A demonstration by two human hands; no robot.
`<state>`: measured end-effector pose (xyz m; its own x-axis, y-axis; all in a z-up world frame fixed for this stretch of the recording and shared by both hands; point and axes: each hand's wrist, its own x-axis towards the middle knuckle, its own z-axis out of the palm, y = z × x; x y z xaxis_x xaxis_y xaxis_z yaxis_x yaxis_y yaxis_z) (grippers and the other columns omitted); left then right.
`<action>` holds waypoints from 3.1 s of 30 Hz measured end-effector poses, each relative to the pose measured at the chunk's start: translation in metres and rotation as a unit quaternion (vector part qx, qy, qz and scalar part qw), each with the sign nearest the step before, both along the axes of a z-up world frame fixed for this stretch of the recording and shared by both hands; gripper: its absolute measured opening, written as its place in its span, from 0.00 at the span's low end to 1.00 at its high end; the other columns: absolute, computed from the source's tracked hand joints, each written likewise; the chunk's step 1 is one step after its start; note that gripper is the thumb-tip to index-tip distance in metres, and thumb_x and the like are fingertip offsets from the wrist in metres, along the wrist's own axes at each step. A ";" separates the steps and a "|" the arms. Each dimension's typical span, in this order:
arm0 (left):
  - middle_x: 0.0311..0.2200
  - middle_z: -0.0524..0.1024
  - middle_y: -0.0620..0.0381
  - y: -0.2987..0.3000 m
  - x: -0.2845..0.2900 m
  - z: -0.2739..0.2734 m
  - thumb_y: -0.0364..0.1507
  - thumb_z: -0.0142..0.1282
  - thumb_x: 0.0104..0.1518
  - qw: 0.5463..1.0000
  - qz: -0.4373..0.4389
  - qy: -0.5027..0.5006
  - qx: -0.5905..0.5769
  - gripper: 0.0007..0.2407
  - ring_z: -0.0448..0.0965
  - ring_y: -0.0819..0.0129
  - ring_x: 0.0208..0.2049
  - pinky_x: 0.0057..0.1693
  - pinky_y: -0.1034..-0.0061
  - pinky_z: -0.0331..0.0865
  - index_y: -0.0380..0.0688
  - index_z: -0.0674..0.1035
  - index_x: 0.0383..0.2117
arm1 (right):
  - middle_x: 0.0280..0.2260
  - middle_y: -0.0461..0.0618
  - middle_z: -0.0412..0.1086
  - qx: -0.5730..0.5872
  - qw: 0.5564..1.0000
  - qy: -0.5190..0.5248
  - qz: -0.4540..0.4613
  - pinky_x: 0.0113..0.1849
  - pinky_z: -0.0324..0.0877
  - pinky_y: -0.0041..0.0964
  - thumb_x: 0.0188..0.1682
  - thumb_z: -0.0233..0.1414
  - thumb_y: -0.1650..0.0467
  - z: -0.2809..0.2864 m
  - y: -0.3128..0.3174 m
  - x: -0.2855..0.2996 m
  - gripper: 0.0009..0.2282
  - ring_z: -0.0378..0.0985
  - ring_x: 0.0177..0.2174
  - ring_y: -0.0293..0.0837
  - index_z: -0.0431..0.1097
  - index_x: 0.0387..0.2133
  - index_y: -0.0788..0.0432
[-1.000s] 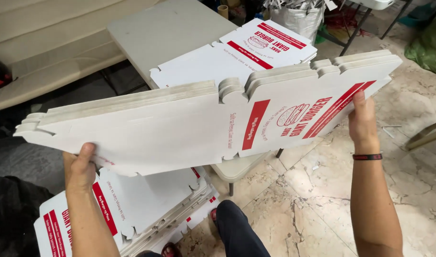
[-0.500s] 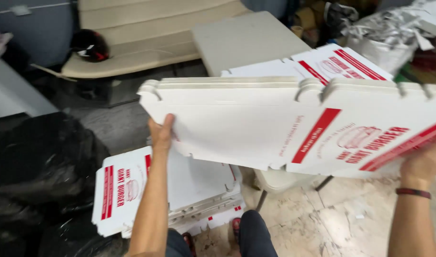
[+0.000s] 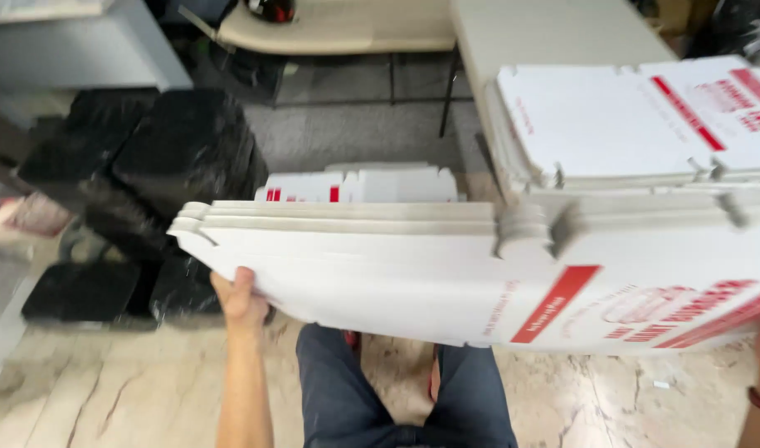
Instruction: Organizing and stacking flat cardboard burger boxes on a table.
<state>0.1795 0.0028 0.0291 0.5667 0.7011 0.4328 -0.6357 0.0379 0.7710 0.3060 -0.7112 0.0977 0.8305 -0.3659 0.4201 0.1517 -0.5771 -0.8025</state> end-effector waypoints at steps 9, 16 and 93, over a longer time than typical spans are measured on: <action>0.49 0.79 0.40 0.010 -0.189 0.068 0.41 0.58 0.56 0.859 0.080 0.491 -0.123 0.26 0.80 0.55 0.49 0.56 0.65 0.74 0.25 0.75 0.52 | 0.37 0.72 0.76 -0.045 0.962 0.265 0.052 0.39 0.68 0.55 0.59 0.48 0.49 -0.016 0.182 -0.050 0.31 0.78 0.42 0.60 0.76 0.38 0.71; 0.56 0.76 0.45 0.040 -0.210 0.014 0.35 0.61 0.50 0.772 0.018 0.597 -0.217 0.30 0.76 0.52 0.57 0.65 0.59 0.66 0.33 0.71 0.60 | 0.37 0.62 0.79 0.074 0.894 0.418 0.146 0.37 0.74 0.45 0.45 0.58 0.55 -0.033 0.262 -0.067 0.24 0.80 0.34 0.53 0.75 0.41 0.65; 0.13 0.69 0.56 -0.117 -0.021 0.068 0.48 0.20 0.70 0.837 -0.222 0.310 0.393 0.33 0.71 0.63 0.22 0.36 0.72 0.63 0.49 0.83 0.21 | 0.14 0.60 0.71 -0.353 0.749 -0.003 0.560 0.30 0.74 0.53 0.44 0.54 0.48 0.105 0.383 -0.092 0.27 0.80 0.22 0.63 0.75 0.18 0.62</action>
